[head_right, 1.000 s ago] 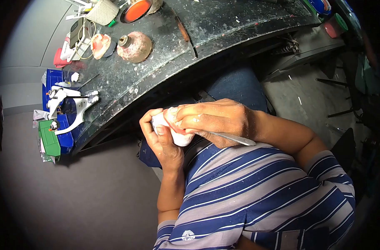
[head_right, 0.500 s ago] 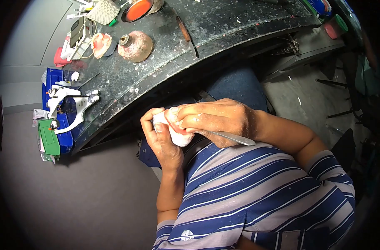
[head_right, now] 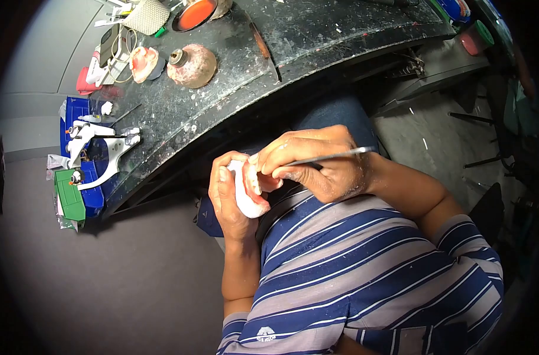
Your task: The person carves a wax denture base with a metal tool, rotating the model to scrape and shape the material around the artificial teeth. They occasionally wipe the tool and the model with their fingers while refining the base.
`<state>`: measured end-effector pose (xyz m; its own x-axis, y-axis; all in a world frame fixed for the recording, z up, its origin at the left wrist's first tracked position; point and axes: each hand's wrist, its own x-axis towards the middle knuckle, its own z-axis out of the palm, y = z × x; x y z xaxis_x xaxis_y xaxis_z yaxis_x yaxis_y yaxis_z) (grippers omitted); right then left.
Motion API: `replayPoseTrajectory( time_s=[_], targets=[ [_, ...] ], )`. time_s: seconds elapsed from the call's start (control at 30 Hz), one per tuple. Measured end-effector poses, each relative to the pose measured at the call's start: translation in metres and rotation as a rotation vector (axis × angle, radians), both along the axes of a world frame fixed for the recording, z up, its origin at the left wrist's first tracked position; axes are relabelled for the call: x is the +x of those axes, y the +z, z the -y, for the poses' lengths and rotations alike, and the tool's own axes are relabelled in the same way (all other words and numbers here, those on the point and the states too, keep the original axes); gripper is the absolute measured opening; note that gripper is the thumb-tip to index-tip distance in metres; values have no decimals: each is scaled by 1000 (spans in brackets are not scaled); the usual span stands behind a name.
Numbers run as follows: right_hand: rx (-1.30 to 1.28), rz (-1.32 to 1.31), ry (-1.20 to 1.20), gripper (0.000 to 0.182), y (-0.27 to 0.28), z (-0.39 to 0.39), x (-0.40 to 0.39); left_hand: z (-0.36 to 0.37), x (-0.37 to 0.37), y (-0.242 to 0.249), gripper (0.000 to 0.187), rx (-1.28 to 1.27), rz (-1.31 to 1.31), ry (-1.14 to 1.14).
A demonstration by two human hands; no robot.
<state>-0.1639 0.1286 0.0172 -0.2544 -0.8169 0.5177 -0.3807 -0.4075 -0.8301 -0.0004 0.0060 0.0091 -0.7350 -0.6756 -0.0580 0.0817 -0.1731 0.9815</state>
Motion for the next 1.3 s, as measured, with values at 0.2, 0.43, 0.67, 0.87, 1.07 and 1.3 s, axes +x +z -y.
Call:
replayPoseTrajectory(
  time_s=[0.2,0.43,0.67,0.87,1.07,1.3],
  targets=[
    [46,36,15,13,3,0,0,6,6,-13,46,-21,24,-35],
    [60,93,48,11,3,-1,-2,7,7,-13,33,62,-35,-53],
    [19,223,-2,17,-1,-2,-10,4,2,-18,45,146,-76,-59],
    [-9,136,-228,33,-2,-7,-15,7,1,-29,48,438,-224,-114],
    [-58,75,-124,29,-10,-1,-1,4,4,-38,39,282,-202,-78],
    [-150,-156,-71,24,0,-2,-8,-3,-3,-36,39,126,-210,-15]
  ],
)
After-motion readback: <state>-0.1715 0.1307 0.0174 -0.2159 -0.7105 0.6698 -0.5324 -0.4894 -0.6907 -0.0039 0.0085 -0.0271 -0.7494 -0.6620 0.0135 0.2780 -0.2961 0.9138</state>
